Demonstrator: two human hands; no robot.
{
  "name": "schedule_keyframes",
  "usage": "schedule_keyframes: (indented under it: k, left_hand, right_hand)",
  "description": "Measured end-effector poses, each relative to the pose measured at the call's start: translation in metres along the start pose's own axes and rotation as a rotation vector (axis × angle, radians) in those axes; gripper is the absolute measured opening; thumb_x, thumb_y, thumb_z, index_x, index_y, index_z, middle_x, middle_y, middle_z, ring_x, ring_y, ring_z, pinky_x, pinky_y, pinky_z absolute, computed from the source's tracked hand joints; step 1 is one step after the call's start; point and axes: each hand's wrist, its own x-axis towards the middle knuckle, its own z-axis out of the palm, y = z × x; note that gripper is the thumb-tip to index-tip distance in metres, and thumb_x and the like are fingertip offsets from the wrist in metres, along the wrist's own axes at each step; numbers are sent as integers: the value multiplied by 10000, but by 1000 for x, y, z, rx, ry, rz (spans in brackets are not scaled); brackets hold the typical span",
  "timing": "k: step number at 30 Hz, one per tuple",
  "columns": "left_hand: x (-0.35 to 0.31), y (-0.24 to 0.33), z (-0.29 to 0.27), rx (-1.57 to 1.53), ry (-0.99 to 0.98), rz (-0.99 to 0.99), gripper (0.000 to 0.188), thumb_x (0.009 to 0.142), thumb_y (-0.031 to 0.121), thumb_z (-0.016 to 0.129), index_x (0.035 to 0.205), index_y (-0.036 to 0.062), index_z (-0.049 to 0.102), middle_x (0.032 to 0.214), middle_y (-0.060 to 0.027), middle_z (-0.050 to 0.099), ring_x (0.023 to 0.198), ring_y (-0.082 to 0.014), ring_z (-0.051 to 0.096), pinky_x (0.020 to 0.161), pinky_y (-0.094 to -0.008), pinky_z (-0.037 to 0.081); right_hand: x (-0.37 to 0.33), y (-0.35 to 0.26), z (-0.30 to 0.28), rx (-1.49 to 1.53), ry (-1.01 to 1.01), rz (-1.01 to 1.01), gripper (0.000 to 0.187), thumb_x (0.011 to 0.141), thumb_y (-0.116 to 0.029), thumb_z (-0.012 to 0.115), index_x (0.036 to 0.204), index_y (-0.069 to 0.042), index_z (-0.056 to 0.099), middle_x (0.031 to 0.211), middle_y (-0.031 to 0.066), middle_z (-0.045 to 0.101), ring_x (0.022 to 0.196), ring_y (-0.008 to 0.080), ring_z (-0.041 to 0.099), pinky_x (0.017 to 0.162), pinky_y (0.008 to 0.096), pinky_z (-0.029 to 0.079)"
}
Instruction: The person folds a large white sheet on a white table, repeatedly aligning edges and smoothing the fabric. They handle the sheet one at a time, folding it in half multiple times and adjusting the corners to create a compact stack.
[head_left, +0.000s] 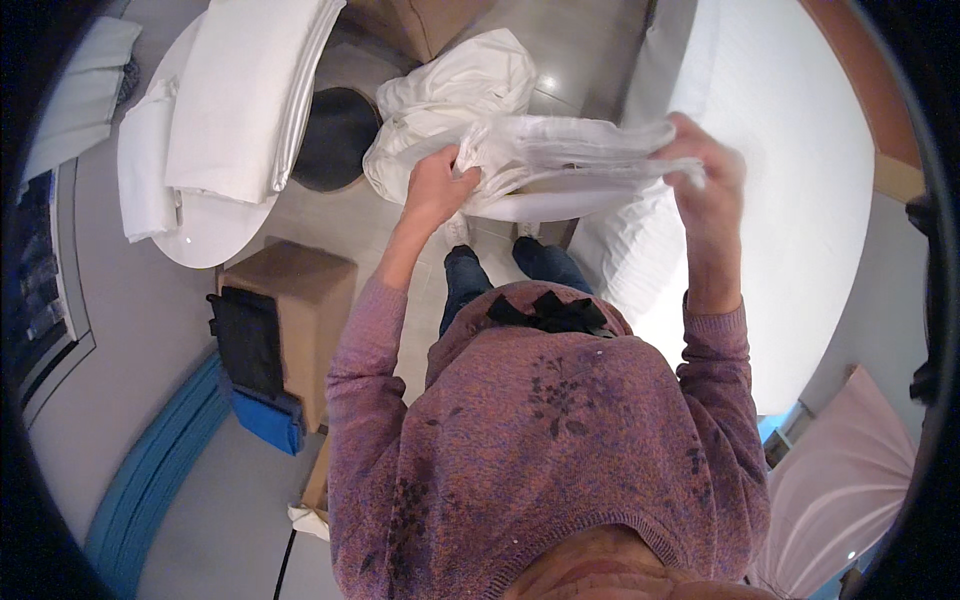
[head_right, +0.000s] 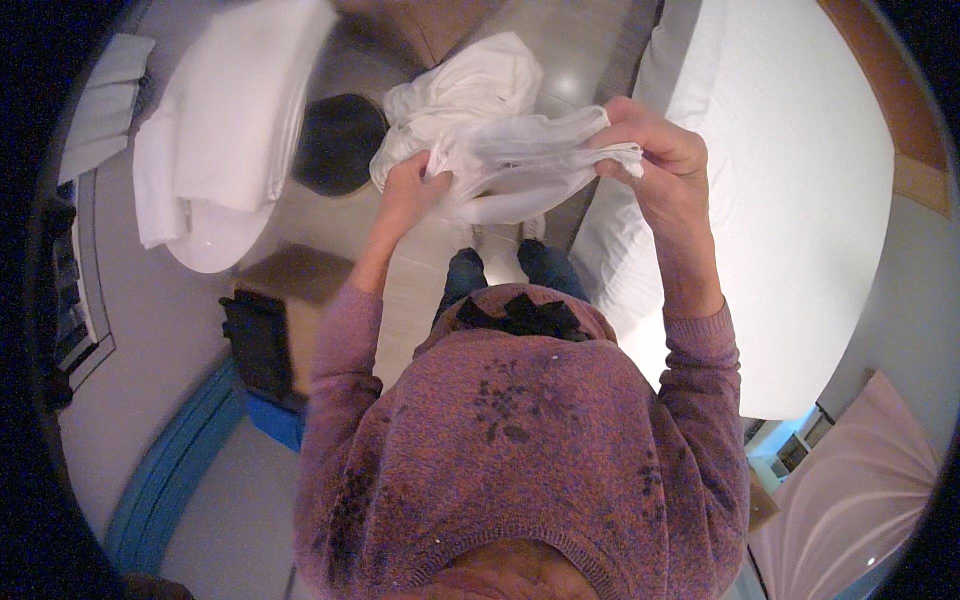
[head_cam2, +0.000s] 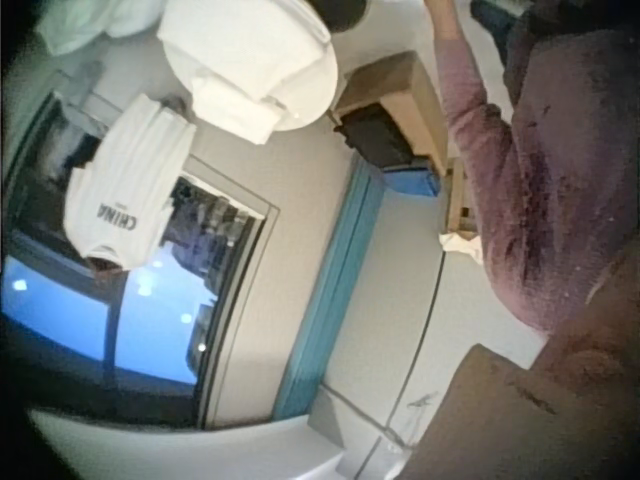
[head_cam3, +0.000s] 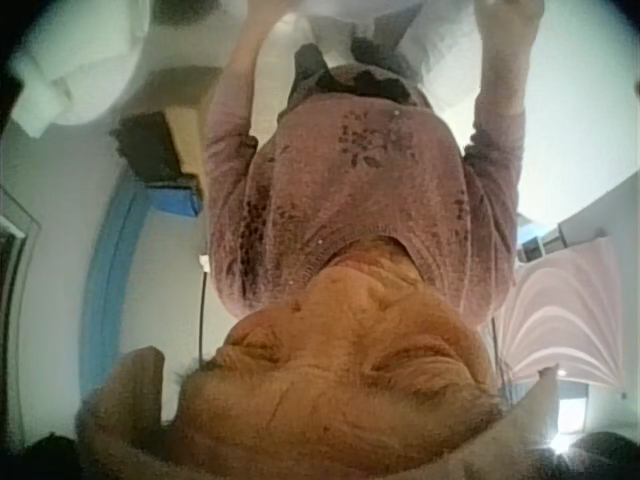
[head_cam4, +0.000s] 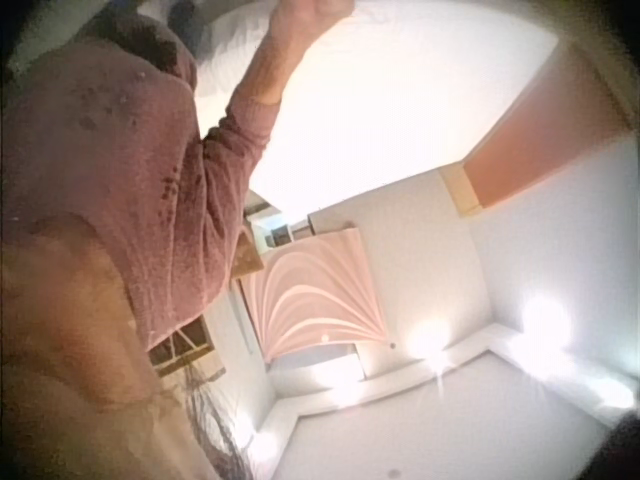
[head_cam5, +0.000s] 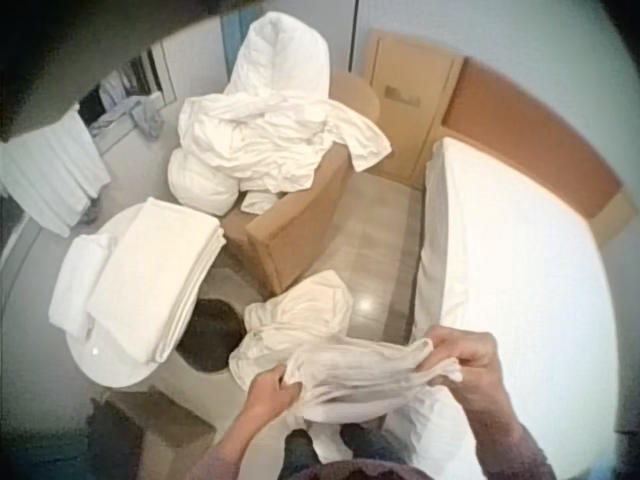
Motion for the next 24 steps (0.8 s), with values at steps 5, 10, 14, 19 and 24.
schedule_keyframes:
  k: [5,10,14,19,24]
  left_hand:
    - [-7,14,-42,-493,-3,-84,199,703,114,542,856,-14,550,665,-28,558,582,-95,509,542,-246,417]
    - [-19,-3,-71,-500,121,-228,146,713,41,511,852,10,544,709,10,547,591,-61,478,524,-196,397]
    - [-31,-13,-56,-302,146,-94,192,708,77,551,881,-3,538,738,-56,578,645,-108,535,588,-253,435]
    - [-30,-9,-37,133,234,-60,285,695,188,603,886,-11,530,822,-205,591,768,-309,582,655,-355,439]
    - [-31,-10,-50,153,218,-150,219,705,157,571,854,3,526,796,-205,580,759,-358,557,648,-392,430]
  right_hand:
    - [-17,17,-13,-121,152,82,148,664,-8,621,811,9,629,849,85,584,816,163,532,737,257,408]
    - [-34,27,-29,127,375,125,156,700,-20,617,845,36,609,909,78,578,876,168,524,807,269,390]
    - [-41,31,-28,46,277,167,143,692,-33,633,817,32,610,890,70,575,844,149,513,771,251,380]
    - [-35,33,-23,28,155,130,135,684,-40,642,802,20,618,875,65,578,825,147,513,756,246,377]
    - [-33,36,-21,30,223,148,142,684,-36,642,814,16,623,857,64,584,815,145,520,749,250,384]
